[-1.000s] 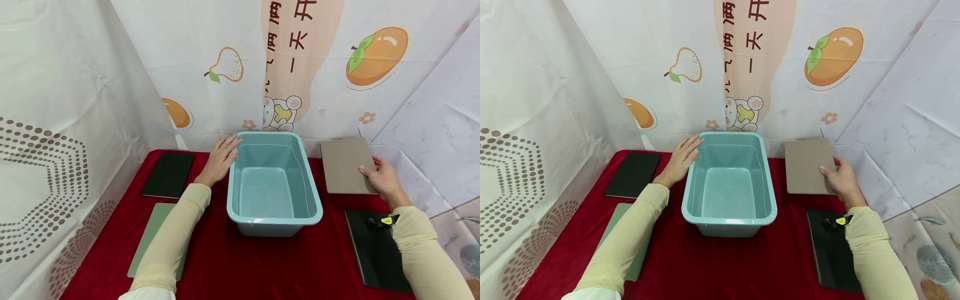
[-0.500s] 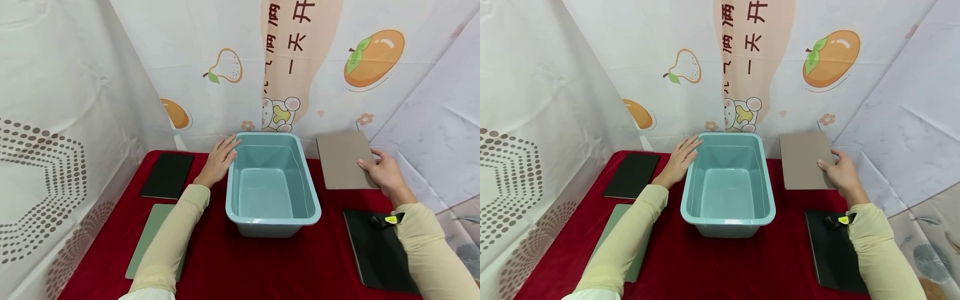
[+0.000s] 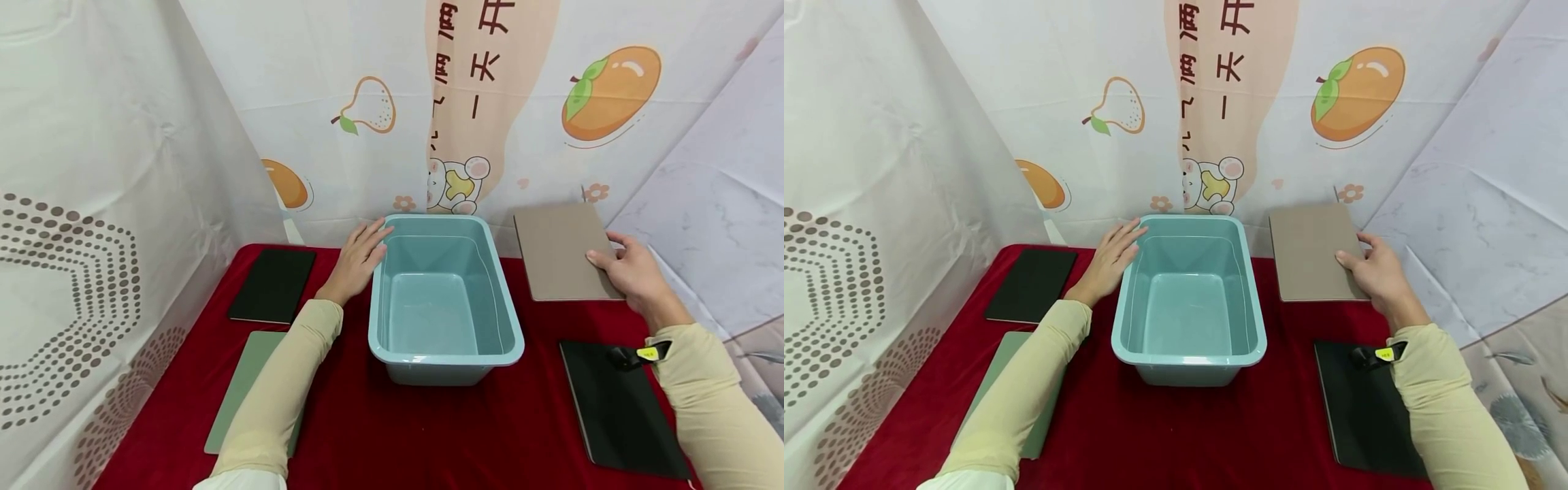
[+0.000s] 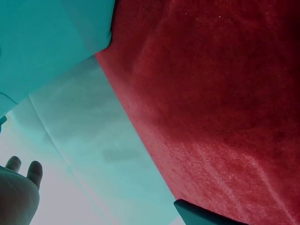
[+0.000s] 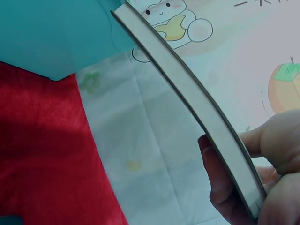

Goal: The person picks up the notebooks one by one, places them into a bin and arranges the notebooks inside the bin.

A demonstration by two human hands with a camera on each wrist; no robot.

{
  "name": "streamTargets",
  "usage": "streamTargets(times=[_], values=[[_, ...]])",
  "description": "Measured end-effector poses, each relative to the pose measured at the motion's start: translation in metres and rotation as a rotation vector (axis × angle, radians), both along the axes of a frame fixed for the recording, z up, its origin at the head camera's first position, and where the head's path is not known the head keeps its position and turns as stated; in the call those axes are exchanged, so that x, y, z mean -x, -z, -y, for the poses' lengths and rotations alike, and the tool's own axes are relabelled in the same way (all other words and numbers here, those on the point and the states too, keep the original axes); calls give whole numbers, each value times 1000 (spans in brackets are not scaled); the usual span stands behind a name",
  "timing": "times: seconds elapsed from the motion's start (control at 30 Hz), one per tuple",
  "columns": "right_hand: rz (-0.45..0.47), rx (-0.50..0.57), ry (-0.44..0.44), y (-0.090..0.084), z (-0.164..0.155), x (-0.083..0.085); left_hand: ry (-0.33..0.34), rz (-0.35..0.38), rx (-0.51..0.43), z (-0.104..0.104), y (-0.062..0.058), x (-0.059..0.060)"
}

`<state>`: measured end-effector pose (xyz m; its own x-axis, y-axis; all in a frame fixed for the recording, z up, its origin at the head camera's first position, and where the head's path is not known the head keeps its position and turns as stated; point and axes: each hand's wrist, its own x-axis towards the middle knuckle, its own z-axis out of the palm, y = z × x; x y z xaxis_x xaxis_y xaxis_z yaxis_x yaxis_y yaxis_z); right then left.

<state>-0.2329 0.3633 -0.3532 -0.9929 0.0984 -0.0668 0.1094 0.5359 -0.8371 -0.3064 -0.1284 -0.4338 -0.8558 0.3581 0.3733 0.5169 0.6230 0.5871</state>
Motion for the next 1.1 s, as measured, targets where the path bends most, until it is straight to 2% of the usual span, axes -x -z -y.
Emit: streamTargets(times=[0.43,0.67,0.83,1.1], values=[[-35,5,-27,-23,18,-1,3,-6,3,0,1,1],[-36,1,-71,-32,26,-1,-4,-2,-3,0,2,1],[-37,70,-124,-36,29,0,-1,-2,-5,0,3,1],[-4,199,-139,-44,35,0,-5,-1,2,0,4,4]])
